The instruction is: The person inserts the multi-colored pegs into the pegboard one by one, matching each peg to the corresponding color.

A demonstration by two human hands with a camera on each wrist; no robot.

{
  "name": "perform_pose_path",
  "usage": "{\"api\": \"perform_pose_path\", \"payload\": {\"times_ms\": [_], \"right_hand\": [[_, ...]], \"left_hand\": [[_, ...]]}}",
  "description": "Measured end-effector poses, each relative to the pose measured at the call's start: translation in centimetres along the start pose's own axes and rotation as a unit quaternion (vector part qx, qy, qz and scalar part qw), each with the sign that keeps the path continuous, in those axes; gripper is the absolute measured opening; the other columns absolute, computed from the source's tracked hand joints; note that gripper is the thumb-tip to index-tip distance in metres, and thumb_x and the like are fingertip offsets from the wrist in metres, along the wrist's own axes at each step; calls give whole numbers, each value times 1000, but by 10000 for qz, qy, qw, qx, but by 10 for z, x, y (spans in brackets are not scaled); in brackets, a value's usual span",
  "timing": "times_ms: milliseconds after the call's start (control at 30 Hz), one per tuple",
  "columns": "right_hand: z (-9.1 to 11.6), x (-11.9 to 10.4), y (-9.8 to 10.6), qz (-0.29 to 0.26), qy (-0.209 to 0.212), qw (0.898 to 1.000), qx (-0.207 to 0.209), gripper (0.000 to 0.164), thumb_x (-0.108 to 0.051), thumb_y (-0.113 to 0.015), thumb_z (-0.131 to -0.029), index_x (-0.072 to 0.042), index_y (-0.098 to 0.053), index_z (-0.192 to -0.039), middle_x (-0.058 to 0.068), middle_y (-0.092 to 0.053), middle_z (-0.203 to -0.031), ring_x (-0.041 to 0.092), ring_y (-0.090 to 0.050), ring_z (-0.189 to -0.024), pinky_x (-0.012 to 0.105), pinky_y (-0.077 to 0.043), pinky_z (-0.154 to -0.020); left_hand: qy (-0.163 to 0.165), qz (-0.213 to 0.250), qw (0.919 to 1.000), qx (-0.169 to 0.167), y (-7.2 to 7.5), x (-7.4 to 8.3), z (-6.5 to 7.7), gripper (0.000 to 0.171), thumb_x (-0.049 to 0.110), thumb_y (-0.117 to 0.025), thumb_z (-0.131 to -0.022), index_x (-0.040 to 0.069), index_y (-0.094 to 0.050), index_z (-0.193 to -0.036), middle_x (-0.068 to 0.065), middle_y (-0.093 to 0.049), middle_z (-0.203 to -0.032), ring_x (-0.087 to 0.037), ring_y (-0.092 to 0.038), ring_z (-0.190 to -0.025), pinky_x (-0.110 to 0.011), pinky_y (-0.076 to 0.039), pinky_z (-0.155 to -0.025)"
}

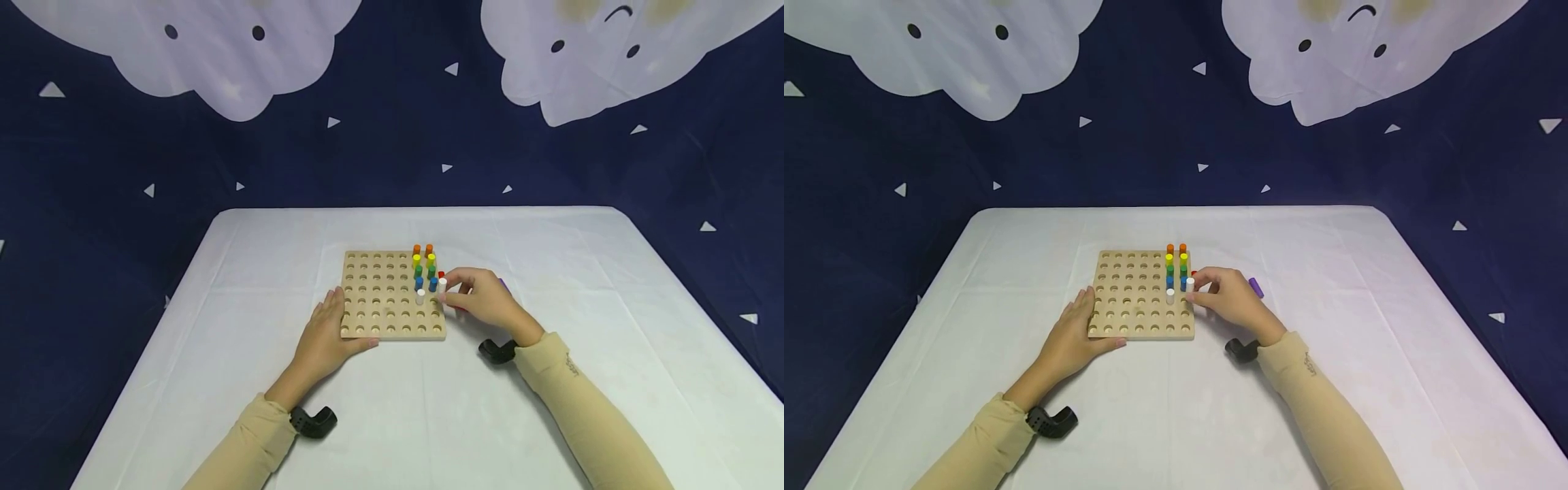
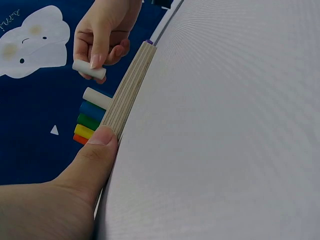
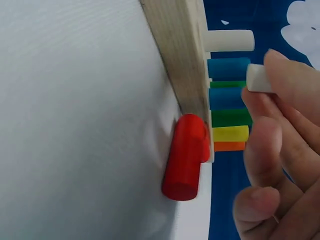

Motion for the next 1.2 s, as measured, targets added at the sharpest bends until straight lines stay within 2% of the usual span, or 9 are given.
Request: {"api": "perform_pose_path", "payload": {"times_ms": [367, 867, 1000, 1200], "right_hand": [[-7, -1, -4, -80, -69, 9999, 113, 24, -28, -81, -84, -16, -75, -104, 3, -75, -100, 17, -62, -59, 24, -46, -49], [-11, -1, -10, -156, -139, 9998, 3, 19, -25, -81, -83, -14, -75, -98, 3, -76, -95, 17, -61, -60, 27, -52, -51], [-11, -2, -9, -13, -83, 10000, 4, 16, -26, -82, -82, -17, -76, -95, -1, -76, -92, 16, -59, -61, 24, -48, -51], [-10, 1, -10, 87, -207, 9997, -6, 18, -29, -84, -80, -19, -77, -92, -1, -69, -78, 16, -53, -61, 24, -41, -49]], "left_hand": [[-8, -11, 10000, -6, -1, 0, 0, 127, 63, -78, -72, -7, -13, -156, -21, -16, -164, -34, -14, -154, -48, -11, -127], [-37, 28, 10000, 39, 2, 1, -3, 128, 64, -78, -72, -6, -12, -156, -20, -15, -165, -33, -13, -154, -47, -10, -127], [-28, 27, 10000, 26, 3, 1, -3, 127, 63, -79, -73, -6, -12, -156, -20, -15, -165, -33, -14, -154, -48, -10, -127], [-11, 36, 10000, 2, 2, 0, -1, 127, 63, -78, -73, -7, -12, -156, -20, -15, -165, -33, -14, -154, -48, -11, -127]]}}
Point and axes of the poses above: each hand's wrist, its own z-axis away from the middle knuckle, its own y-axis out of the back of the hand, x = y × z, the point moved 7 cm from there along -z, towards the middle knuckle
